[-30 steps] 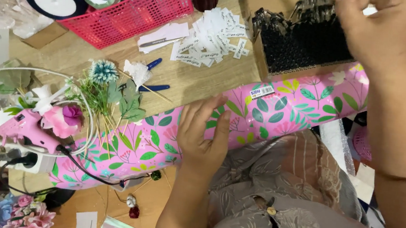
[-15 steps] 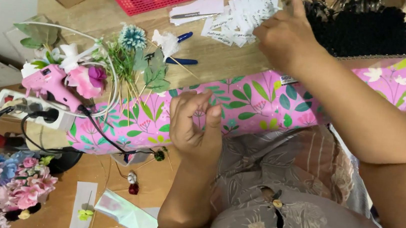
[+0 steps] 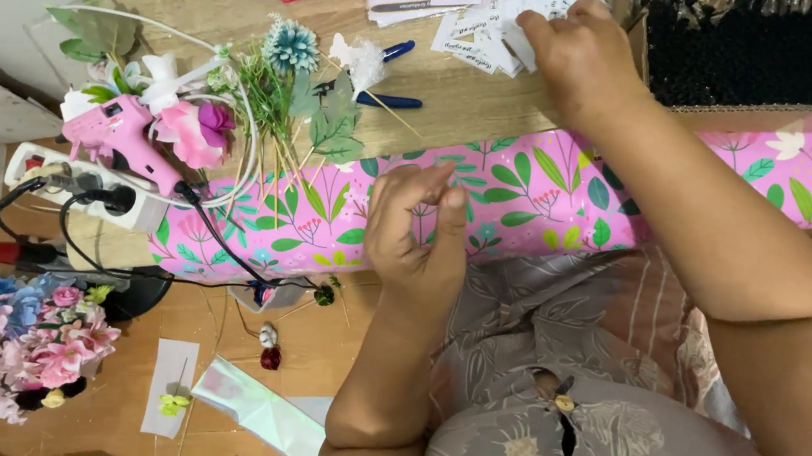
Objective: The person sits at a table and repeatedly picks up small white paper labels and black hair clips. They fold the labels and attach them to the clips, then place the labeled clips into a black foam holder on the table.
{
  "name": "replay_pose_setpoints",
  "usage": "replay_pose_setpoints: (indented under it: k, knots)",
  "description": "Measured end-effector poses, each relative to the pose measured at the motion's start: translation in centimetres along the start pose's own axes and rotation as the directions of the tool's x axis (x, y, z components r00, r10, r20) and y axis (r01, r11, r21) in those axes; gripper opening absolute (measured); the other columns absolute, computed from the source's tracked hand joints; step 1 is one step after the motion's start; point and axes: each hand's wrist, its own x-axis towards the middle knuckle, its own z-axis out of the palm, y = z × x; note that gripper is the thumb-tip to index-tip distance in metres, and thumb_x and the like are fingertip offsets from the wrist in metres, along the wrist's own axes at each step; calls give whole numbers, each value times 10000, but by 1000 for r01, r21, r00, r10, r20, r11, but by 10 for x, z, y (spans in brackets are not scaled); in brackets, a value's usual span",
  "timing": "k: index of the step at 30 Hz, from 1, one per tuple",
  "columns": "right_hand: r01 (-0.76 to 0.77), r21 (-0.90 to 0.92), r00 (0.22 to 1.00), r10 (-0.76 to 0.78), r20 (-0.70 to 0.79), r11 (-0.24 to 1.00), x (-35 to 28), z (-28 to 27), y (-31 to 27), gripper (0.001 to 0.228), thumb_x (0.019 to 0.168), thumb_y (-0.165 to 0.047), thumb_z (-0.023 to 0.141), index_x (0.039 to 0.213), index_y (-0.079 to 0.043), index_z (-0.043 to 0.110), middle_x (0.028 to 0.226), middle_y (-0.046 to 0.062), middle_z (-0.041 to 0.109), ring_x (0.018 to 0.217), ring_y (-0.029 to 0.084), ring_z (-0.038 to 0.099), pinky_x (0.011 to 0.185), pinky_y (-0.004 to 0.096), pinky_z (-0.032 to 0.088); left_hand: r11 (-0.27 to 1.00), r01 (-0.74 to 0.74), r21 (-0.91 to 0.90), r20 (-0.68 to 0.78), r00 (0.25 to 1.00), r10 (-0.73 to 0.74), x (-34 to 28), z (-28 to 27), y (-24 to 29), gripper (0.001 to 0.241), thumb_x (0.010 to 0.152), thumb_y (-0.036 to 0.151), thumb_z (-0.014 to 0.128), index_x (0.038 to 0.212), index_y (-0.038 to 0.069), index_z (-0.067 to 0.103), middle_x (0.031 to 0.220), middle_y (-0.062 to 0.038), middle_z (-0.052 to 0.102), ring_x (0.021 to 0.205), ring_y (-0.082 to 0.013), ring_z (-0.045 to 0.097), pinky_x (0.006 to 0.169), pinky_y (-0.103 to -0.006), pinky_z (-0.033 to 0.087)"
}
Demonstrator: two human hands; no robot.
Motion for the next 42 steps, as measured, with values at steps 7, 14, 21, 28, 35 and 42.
replay_pose_setpoints:
  k: [7, 14, 21, 28, 35, 42]
  knots:
    - [-289, 741, 935, 346, 81, 606, 5, -150, -54, 217, 1011, 64, 754, 1227, 74, 734, 1040, 149, 773, 918, 215, 730, 878, 310, 608, 961, 277, -19, 141, 952, -271, -3, 24, -1, 389, 1028, 261, 656, 1383, 122, 575, 1270, -81, 583, 1084, -205, 618, 987, -349, 563]
    - [-471, 845, 803, 518, 293, 253, -38, -220, -80, 230, 864, -8, 819, 1087, -50, 779, 852, 103, 777, 846, 207, 766, 842, 347, 577, 780, 372, -503, 199, 928, -314, -32, 67, -16, 447, 938, 67, 789, 1338, -39, 618, 1024, -76, 590, 850, -124, 624, 701, -255, 601]
    - [-418, 893, 821, 490, 293, 168, -67, -250, -71, 216, 827, -46, 841, 1038, -33, 796, 857, 115, 776, 838, 201, 757, 814, 373, 592, 575, 530, -623, 332, 845, -419, -42, 74, 6, 182, 925, 60, 795, 1048, -34, 699, 807, -103, 670, 688, -135, 695, 611, -276, 632]
    - [-356, 900, 803, 410, 432, -252, -97, -270, -68, 305, 823, 133, 717, 1112, 134, 617, 1095, 307, 726, 895, 319, 798, 831, 350, 714, 337, 698, -632, 511, 702, -496, -39, 56, 50, 184, 957, 140, 752, 1056, 48, 627, 844, -120, 693, 717, -205, 691, 555, -322, 633]
    - [-402, 905, 790, 445, 421, -143, -102, -281, -73, 369, 815, 86, 785, 1146, 78, 622, 1025, 221, 742, 871, 253, 791, 800, 300, 704, 426, 666, -613, 514, 745, -426, -44, 53, 72, 172, 978, 162, 727, 1045, 62, 604, 805, -118, 685, 602, -176, 630, 554, -298, 582]
    - [-412, 910, 747, 556, 365, -44, -97, -296, -80, 284, 890, 100, 781, 1109, 72, 602, 1027, 218, 726, 854, 224, 747, 750, 250, 647, 571, 557, -603, 424, 830, -362, -53, 58, 85, 232, 963, 64, 740, 1128, 69, 578, 867, -116, 723, 701, -165, 687, 665, -269, 623]
